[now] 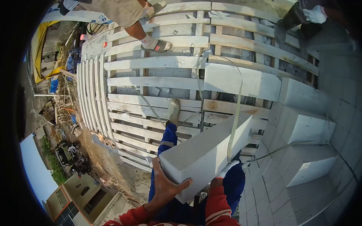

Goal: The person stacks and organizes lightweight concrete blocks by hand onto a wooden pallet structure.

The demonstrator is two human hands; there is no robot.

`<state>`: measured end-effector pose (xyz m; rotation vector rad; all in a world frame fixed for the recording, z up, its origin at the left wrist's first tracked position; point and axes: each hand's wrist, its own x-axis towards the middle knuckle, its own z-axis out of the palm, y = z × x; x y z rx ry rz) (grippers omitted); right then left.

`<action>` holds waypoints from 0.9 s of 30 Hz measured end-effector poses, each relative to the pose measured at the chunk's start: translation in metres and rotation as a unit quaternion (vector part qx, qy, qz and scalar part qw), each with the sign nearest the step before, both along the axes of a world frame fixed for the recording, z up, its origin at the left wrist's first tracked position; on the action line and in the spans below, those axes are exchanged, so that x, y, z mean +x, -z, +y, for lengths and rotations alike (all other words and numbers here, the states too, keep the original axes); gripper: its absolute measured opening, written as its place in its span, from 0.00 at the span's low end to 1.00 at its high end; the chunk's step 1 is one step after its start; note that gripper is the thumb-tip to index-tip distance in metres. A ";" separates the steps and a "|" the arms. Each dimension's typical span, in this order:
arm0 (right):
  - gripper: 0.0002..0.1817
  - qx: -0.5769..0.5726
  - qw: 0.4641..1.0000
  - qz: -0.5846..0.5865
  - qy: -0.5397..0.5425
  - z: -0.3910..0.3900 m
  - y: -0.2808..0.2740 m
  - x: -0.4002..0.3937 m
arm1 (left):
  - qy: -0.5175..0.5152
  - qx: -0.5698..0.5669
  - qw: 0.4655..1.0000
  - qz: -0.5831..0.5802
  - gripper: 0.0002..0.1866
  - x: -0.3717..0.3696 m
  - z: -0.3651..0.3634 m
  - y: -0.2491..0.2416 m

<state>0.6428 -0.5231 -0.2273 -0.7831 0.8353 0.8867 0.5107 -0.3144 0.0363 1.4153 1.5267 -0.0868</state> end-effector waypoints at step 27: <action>0.32 0.112 0.923 -0.196 -0.311 0.366 -0.402 -0.021 | -0.425 0.017 0.772 -0.472 0.37 -0.196 0.149 -0.190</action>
